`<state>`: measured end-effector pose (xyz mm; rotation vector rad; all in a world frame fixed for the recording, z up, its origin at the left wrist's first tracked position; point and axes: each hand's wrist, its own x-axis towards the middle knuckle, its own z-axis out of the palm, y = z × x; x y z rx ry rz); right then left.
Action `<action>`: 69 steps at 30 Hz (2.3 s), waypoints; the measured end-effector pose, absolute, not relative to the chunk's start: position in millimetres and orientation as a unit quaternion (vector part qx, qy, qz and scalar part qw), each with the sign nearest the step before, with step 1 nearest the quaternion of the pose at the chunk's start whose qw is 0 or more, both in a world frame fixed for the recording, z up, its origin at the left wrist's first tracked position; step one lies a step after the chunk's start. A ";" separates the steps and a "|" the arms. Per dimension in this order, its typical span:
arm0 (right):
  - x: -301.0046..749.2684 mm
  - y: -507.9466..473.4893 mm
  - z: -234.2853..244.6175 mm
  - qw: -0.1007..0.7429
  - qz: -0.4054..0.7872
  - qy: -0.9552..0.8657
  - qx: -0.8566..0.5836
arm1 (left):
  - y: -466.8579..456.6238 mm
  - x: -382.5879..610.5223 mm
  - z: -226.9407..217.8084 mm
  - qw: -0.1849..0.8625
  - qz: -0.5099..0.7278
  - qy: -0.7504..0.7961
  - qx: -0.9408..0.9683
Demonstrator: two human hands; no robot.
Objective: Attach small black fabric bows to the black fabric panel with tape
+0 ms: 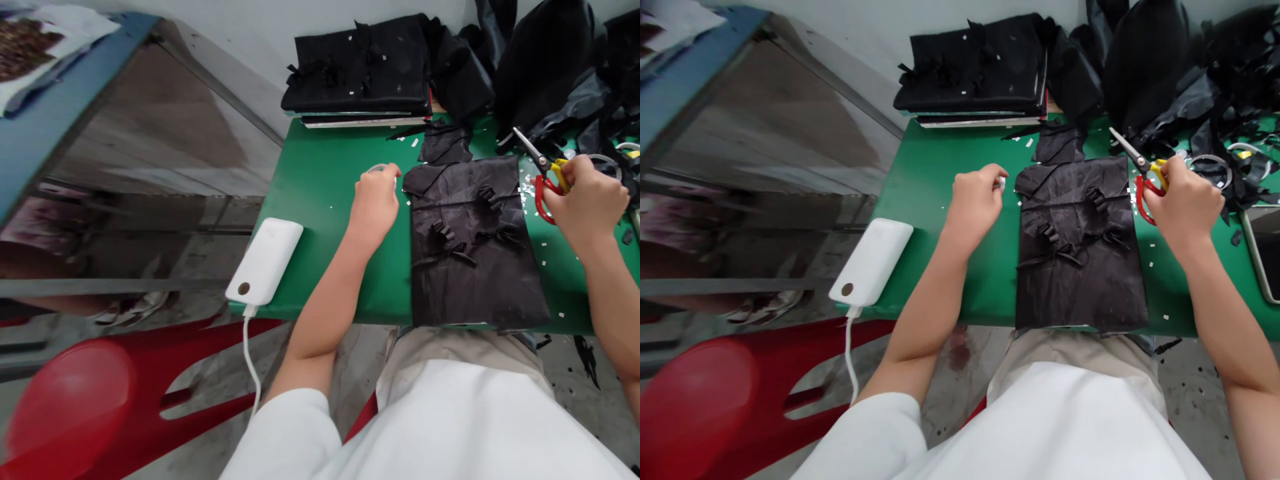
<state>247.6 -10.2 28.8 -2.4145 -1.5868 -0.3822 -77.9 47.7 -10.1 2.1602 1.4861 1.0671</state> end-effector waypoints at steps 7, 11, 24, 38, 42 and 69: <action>266.6 -7.5 30.2 -0.007 -0.031 -0.529 -0.848 | 45.3 -73.5 -3.5 0.119 0.301 0.585 0.744; 279.4 -10.0 16.4 -0.014 -0.013 -0.582 -0.813 | 36.7 -56.1 14.1 0.163 0.365 0.511 0.761; 176.2 -55.3 17.4 0.283 -0.079 -0.910 -0.293 | 5.4 -24.7 23.0 0.309 0.503 0.405 0.698; 164.2 -56.6 -0.7 0.308 -0.081 -0.906 -0.277 | -5.2 -19.0 23.1 0.473 0.505 0.356 0.628; 173.2 -57.6 3.9 0.365 -0.088 -0.882 -0.285 | -5.2 -19.1 20.4 0.499 0.475 0.345 0.637; 198.8 -49.2 4.7 0.458 -0.280 -0.790 -0.297 | -11.7 -13.9 24.5 0.716 0.347 0.242 0.555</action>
